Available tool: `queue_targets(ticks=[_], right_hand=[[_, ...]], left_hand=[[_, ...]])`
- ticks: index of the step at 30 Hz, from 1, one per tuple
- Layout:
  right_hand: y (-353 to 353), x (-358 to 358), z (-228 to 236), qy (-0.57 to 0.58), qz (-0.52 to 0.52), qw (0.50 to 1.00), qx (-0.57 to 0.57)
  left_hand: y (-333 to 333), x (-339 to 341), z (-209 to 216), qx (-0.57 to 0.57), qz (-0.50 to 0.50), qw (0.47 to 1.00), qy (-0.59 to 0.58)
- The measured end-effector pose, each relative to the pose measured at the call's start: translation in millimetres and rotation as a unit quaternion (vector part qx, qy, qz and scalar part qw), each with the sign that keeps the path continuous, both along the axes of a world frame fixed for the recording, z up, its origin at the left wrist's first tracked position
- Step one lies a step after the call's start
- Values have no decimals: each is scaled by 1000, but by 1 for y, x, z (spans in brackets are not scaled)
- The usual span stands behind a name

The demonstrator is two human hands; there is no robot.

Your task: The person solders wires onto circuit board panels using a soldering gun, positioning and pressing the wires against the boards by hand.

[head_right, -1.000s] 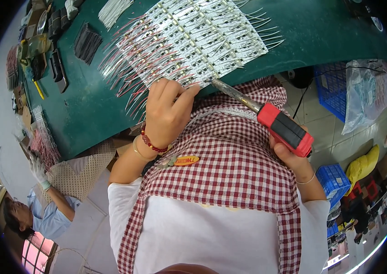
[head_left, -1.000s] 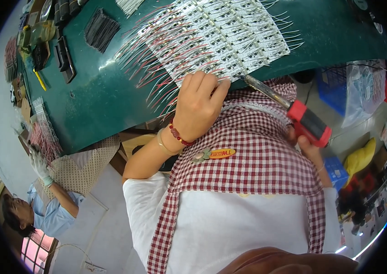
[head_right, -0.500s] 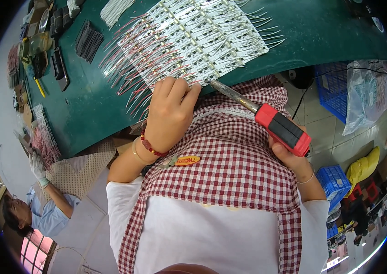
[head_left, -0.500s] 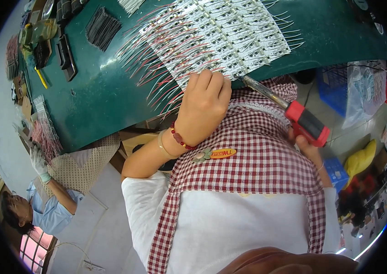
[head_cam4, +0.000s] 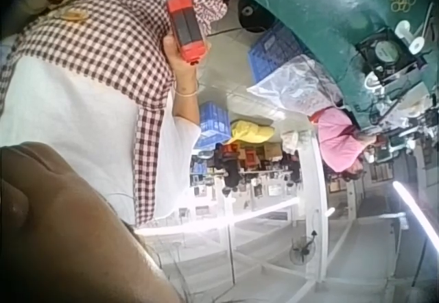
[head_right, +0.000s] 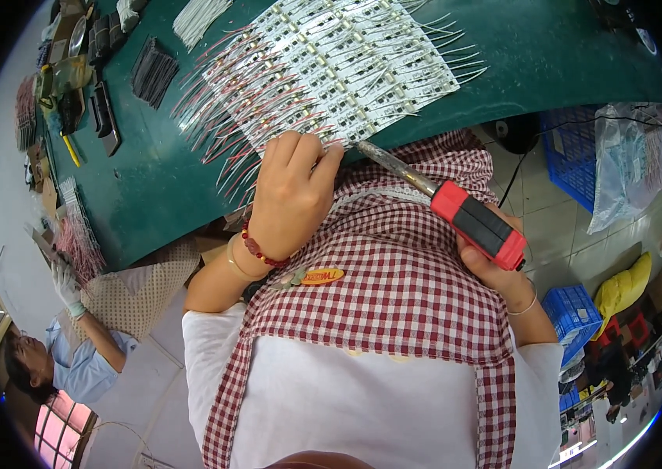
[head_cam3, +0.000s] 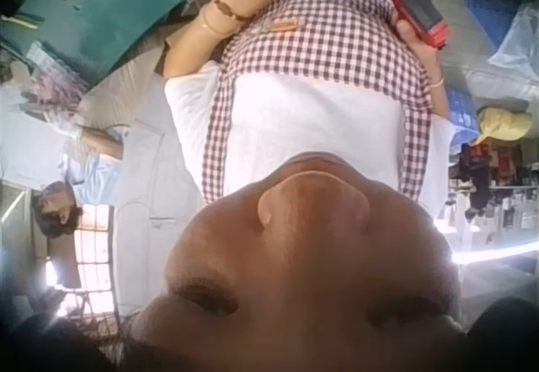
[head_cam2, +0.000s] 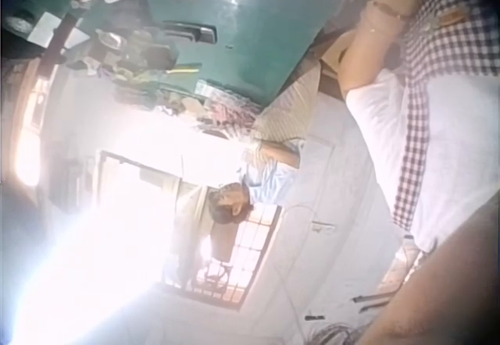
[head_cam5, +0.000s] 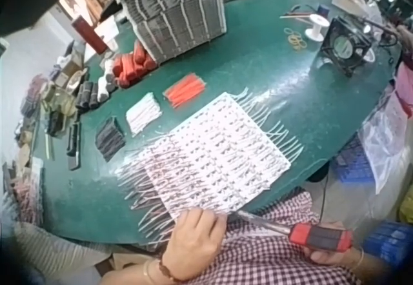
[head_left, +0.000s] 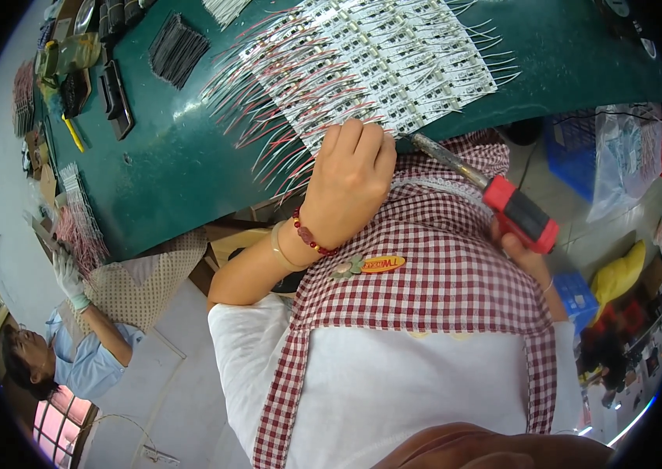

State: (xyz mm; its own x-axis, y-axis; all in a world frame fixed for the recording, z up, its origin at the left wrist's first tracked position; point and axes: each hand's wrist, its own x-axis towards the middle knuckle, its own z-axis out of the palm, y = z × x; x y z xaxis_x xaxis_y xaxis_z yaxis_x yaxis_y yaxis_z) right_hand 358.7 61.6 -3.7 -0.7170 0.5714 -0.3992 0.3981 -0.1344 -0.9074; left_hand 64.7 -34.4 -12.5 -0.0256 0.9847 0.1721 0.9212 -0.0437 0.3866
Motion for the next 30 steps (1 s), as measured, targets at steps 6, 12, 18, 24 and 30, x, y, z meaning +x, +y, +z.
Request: queue_targets(ticks=[6,12,18,24,30], right_hand=[[1,-3,7,35,-52,996,-69],[-1,1,5,-3,-35,999,-31],[1,-2,7,34,-67,993,-91],[8,-11,-1,116,-171,976,-74],[31,-41,1,161,-148,975,-40]], left_hand=[[2,0,3,-9,-15,1000,11],[3,1,5,-17,-16,1000,16],[-11,-14,15,-29,29,999,2],[-46,-73,38,-4,217,976,4],[-25,-169,-10,64,311,948,-26]])
